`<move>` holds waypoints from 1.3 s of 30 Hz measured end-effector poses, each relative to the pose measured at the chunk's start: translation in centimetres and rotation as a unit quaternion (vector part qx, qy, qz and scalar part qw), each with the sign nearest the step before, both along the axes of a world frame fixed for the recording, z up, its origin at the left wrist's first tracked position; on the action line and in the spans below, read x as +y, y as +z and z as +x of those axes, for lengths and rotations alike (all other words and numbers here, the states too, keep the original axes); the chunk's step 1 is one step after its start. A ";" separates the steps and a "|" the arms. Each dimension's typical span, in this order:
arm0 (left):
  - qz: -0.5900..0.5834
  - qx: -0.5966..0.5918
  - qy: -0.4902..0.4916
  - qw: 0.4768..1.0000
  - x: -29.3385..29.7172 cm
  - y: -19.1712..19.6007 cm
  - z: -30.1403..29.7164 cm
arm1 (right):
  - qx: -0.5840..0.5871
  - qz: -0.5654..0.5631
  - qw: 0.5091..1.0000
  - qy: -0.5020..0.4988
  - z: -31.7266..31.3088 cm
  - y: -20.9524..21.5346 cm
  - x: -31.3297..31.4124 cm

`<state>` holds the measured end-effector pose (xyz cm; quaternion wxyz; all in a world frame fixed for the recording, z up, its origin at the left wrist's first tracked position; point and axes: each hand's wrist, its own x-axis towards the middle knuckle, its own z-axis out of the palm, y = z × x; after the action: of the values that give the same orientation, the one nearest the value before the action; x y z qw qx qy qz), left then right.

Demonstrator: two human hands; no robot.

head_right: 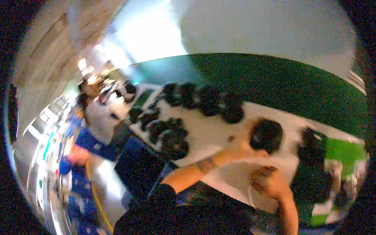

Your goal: Testing and inspecting portable projectors on a factory assembly line.

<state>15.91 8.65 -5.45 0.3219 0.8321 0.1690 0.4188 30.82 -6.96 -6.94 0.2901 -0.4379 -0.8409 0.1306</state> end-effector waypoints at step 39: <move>0.032 0.097 0.328 0.939 9.4 2.5 -3.7 | 0.039 -0.033 0.998 -0.032 -0.2 0.2 1.6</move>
<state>12.23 18.04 -2.95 0.1222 0.7769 0.4498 0.4232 30.67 -5.39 -6.74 0.3118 -0.4681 -0.8099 0.1662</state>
